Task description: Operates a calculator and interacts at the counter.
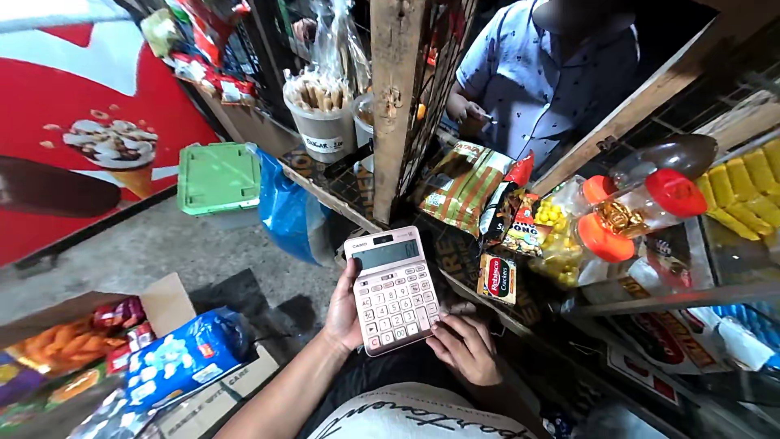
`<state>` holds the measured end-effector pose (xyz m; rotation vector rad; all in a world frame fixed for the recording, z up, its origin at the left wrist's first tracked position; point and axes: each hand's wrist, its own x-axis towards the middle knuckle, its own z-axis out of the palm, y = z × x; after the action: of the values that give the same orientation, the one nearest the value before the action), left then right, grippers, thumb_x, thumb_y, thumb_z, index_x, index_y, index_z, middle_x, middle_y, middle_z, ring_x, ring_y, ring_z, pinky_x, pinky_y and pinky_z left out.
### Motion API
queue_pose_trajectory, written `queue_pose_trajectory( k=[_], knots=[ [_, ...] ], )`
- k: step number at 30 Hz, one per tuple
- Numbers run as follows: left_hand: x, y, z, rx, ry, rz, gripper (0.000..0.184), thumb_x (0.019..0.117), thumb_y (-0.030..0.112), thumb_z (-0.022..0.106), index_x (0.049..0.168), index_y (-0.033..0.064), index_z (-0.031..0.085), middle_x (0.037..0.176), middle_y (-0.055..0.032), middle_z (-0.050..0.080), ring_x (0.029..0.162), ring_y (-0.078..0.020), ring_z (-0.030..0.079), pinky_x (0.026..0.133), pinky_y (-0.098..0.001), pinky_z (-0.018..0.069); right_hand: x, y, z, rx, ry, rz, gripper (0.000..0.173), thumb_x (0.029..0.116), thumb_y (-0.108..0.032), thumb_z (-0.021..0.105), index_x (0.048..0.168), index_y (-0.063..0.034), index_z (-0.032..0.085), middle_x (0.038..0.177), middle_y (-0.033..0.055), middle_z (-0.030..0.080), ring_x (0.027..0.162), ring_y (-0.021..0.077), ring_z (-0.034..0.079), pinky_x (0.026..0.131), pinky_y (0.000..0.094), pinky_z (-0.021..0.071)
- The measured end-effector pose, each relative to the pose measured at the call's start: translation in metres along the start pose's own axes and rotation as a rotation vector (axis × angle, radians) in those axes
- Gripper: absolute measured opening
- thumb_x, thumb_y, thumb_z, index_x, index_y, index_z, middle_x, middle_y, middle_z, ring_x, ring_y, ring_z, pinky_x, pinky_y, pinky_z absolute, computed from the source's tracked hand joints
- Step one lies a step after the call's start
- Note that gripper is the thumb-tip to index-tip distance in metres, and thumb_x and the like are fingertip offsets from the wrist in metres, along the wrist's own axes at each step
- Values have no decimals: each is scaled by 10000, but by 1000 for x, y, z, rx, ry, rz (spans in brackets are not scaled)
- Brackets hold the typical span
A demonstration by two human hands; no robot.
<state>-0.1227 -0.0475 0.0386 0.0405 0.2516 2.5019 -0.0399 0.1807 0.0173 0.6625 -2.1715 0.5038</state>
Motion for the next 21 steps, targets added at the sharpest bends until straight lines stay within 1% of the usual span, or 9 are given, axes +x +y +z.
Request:
queue_pose_trajectory(
  k=[4,6,11,13,15,16,17,18,21],
  knots=[
    [1,-2,2,6,34,9,641,1017,629,382,1254,112,677,1220,-178,705,1137,-297,693,963,-508,572,1,2,0,-63,-16,0,221,975,-336,697,1130,-180,675,1269,32,631,1273,201,548,1137,321,402],
    [0,-4,1,27,75,12,650,1018,643,353,1252,124,668,1201,-172,710,1113,-286,702,935,-491,586,2,1,-2,-92,-30,9,252,978,-365,687,1167,-201,667,1305,26,620,1321,215,515,1169,355,367],
    [1,-6,-1,-4,-1,-13,631,991,641,449,1287,126,664,1238,-175,695,1149,-291,686,968,-496,569,5,1,-3,-152,-34,18,317,991,-390,649,1271,-250,602,1390,33,560,1391,223,455,1196,406,327],
    [1,-7,0,-7,-7,-25,641,983,652,455,1285,126,663,1240,-177,694,1152,-296,685,969,-500,569,5,0,-2,-149,-57,16,246,996,-364,646,1222,-267,635,1393,15,577,1400,226,448,1203,413,305],
    [0,-8,1,10,14,-29,660,983,665,435,1273,119,668,1225,-180,700,1140,-296,691,961,-497,574,4,0,-3,-109,-84,8,122,1002,-333,645,1086,-248,669,1350,-6,625,1378,224,476,1209,420,288],
    [0,-10,1,24,35,-31,665,985,672,417,1264,124,669,1215,-173,705,1131,-290,695,954,-492,579,4,0,-5,-90,-94,-7,114,1004,-340,637,996,-227,636,1321,-8,637,1361,223,493,1211,427,289],
    [0,-11,1,29,42,-31,667,991,672,399,1267,125,663,1216,-171,704,1133,-291,693,957,-495,576,4,0,-6,-67,-98,-18,195,1008,-384,630,926,-212,594,1294,-8,638,1351,211,502,1214,428,289],
    [0,-13,-1,30,35,-31,672,998,670,383,1271,122,659,1222,-175,701,1142,-295,688,969,-502,568,4,0,-9,-56,-111,-26,274,1006,-457,618,915,-205,560,1286,-6,627,1348,199,502,1214,428,288],
    [-2,-16,3,78,15,-29,681,1004,664,366,1243,107,677,1193,-171,716,1119,-289,700,964,-493,573,11,-7,-15,-23,-220,33,490,931,-679,586,1094,-218,604,1373,14,590,1394,215,459,1227,451,247]
  ],
)
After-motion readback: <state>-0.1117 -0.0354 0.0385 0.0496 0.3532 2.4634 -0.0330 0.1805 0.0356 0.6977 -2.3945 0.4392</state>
